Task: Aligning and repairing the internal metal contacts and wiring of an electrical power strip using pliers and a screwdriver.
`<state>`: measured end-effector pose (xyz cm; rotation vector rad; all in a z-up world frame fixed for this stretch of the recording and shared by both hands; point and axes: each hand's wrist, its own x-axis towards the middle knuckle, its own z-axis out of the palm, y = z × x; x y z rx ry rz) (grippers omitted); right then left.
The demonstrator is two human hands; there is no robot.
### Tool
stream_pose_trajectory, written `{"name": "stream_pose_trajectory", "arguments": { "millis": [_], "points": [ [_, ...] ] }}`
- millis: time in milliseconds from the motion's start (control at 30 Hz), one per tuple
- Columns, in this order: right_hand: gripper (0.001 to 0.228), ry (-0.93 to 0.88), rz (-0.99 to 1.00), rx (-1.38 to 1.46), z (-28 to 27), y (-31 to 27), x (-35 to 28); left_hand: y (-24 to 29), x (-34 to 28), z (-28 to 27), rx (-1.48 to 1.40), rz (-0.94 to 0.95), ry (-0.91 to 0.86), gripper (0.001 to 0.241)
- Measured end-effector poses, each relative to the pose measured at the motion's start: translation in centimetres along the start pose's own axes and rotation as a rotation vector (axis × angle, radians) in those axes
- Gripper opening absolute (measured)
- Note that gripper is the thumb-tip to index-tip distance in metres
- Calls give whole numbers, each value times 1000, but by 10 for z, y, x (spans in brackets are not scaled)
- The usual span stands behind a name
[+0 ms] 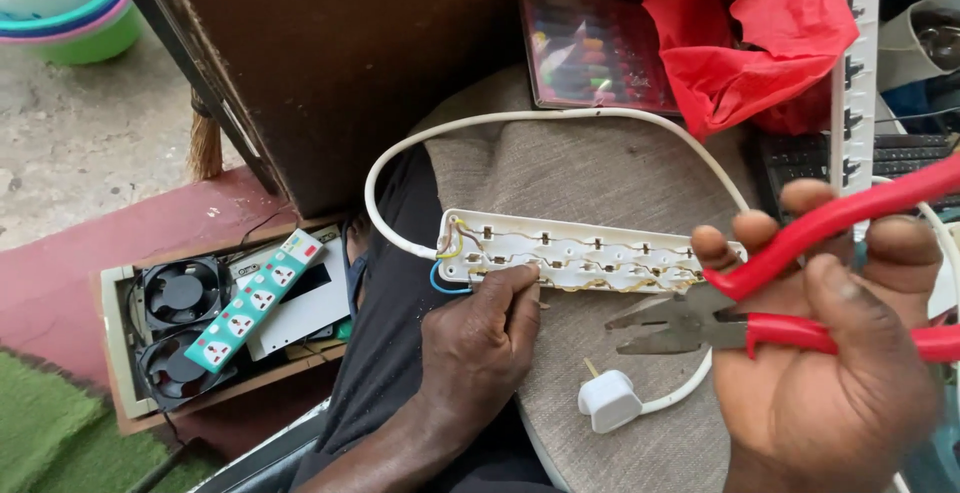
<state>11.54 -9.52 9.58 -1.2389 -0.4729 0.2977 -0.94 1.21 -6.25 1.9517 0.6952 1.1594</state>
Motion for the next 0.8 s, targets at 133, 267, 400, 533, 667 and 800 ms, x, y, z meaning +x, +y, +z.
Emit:
{"name": "stream_pose_trajectory", "arguments": {
  "millis": [133,267,400,533,667,800],
  "points": [
    [22,-124,-35,-64,21,18,-4,1,2,-3,-21,0,-1,14],
    [56,-87,-357,-373,42,43,-18,2,2,-1,-30,-22,-5,15],
    [49,-145,-426,-365,39,59,-20,1,2,1,-16,-34,6,13],
    [43,-192,-488,-416,42,70,-22,-1,0,4,24,-38,26,11],
    [40,-178,-506,-426,48,77,-24,-2,-1,5,57,-17,39,11],
    [20,-64,-530,-396,67,79,-25,-2,0,4,50,-30,36,10]
  ]
}}
